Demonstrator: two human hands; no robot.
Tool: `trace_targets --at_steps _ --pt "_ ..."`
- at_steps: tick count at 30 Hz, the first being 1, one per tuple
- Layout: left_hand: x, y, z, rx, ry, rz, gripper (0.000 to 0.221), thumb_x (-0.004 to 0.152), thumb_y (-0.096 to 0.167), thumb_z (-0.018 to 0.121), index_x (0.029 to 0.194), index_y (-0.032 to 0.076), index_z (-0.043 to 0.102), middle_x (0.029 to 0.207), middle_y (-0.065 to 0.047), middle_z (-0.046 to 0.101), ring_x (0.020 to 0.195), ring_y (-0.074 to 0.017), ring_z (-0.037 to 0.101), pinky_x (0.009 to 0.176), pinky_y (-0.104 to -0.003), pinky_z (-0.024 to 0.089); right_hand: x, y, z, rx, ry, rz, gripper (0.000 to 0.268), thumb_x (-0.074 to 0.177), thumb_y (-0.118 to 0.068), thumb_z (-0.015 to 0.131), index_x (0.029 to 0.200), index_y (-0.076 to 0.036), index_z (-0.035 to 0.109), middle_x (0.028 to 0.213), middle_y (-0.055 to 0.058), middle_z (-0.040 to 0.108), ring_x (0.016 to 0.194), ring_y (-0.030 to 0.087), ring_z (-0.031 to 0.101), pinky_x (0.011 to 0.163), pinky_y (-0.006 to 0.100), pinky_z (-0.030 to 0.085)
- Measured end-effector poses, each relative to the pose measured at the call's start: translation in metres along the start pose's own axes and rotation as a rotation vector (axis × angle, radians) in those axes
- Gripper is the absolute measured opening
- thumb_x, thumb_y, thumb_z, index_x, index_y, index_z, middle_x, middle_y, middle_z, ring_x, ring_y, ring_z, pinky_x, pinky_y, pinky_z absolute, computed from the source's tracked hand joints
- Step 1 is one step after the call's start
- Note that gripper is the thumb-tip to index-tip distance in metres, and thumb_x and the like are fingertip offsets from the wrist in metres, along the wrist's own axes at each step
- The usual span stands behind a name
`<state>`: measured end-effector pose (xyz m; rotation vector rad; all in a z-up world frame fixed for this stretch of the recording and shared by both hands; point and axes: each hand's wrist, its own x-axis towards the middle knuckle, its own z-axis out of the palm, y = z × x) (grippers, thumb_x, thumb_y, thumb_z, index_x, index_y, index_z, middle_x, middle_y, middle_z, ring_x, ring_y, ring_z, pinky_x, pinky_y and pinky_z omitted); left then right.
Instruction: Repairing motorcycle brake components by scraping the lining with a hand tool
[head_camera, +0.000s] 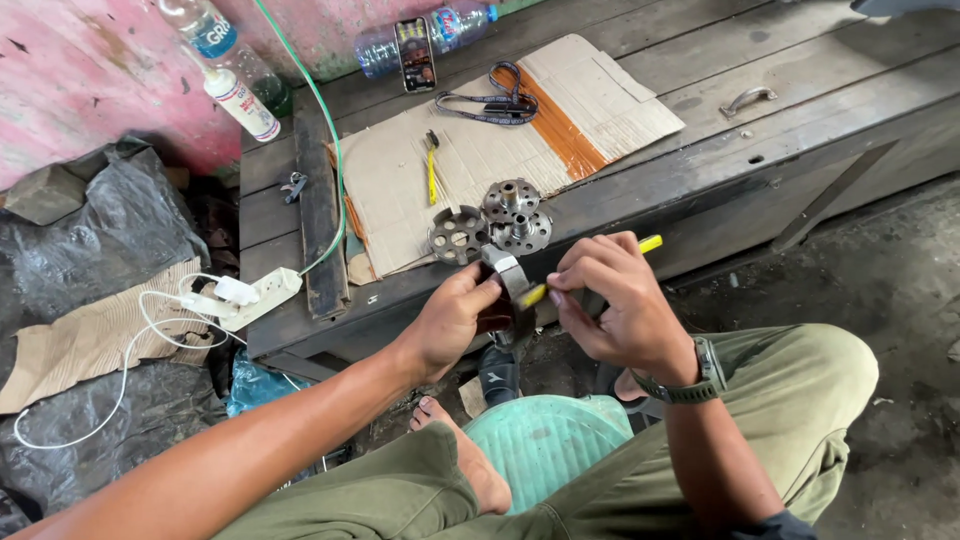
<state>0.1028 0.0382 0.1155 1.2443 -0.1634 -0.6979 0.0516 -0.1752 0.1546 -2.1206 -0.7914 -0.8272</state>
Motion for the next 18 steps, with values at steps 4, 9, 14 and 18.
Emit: trace_targets --at_steps 4,9,14,18 --pt "0.000 -0.020 -0.011 -0.011 0.019 0.037 0.034 0.104 0.011 0.049 0.136 0.000 0.057 0.112 -0.018 0.069 0.104 -0.0256 0.067 0.098 -0.048 0.055 -0.006 -0.001 0.005 -0.004 0.043 0.021 0.006 0.088 -0.006 0.068 0.087 -0.008 0.063 0.085 0.007 0.065 0.069 0.028 0.061 0.077 0.036 0.039" --pt "-0.009 -0.024 -0.012 0.062 -0.011 0.089 0.031 0.103 0.005 0.050 0.133 0.000 0.058 0.111 -0.017 0.070 0.102 -0.0234 0.067 0.096 -0.046 0.056 -0.011 0.003 0.014 -0.010 0.007 -0.046 0.007 0.082 -0.006 0.070 0.088 -0.009 0.068 0.084 0.008 0.066 0.072 0.027 0.063 0.077 0.039 0.040" --pt "-0.010 -0.028 -0.016 0.041 0.015 0.145 0.028 0.103 0.005 0.054 0.130 0.003 0.059 0.108 -0.011 0.068 0.102 -0.0174 0.062 0.094 -0.040 0.057 0.002 -0.015 0.012 0.045 0.009 -0.044 0.005 0.087 -0.008 0.068 0.086 -0.008 0.064 0.083 0.008 0.064 0.067 0.030 0.059 0.076 0.038 0.040" --pt "-0.014 -0.020 -0.011 0.041 0.040 0.176 0.027 0.103 0.005 0.055 0.129 0.001 0.058 0.104 -0.010 0.064 0.098 -0.0179 0.060 0.092 -0.040 0.057 -0.001 -0.005 0.016 0.029 0.021 -0.054 0.004 0.089 -0.008 0.068 0.088 -0.007 0.064 0.084 0.008 0.064 0.068 0.030 0.060 0.076 0.039 0.039"
